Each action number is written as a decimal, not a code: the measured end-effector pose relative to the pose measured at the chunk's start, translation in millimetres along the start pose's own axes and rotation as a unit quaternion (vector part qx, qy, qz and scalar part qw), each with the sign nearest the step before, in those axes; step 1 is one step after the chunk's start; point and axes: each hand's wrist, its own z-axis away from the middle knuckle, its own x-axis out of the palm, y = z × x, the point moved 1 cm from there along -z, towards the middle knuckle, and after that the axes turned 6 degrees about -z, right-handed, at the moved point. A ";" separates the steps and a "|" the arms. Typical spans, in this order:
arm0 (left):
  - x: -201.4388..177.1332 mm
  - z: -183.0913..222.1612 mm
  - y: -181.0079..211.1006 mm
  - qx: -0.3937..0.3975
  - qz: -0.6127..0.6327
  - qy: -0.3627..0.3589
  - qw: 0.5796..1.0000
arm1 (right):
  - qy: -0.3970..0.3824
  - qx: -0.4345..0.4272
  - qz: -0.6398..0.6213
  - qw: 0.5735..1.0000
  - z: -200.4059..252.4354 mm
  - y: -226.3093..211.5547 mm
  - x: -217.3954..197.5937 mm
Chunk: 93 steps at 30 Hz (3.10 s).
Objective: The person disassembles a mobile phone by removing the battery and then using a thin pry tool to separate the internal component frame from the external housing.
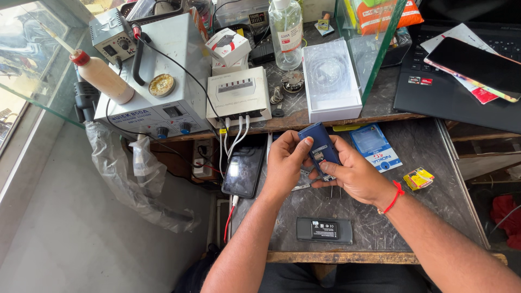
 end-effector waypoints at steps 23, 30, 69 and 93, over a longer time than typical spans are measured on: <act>-48.8 -21.0 -4.8 0.096 0.156 0.233 0.955 | -0.313 0.092 0.368 0.871 19.2 0.1 16.6; -43.3 -16.5 -1.9 0.105 0.107 0.208 0.967 | -0.302 0.102 0.436 0.842 20.9 -11.4 40.3; 4.6 15.9 27.7 0.175 0.071 0.059 0.980 | 0.039 -0.156 -0.122 0.979 4.6 -18.0 -51.7; 8.8 31.9 39.3 0.389 -0.288 0.057 0.873 | 0.058 -0.153 -0.082 0.983 -1.4 0.2 -27.2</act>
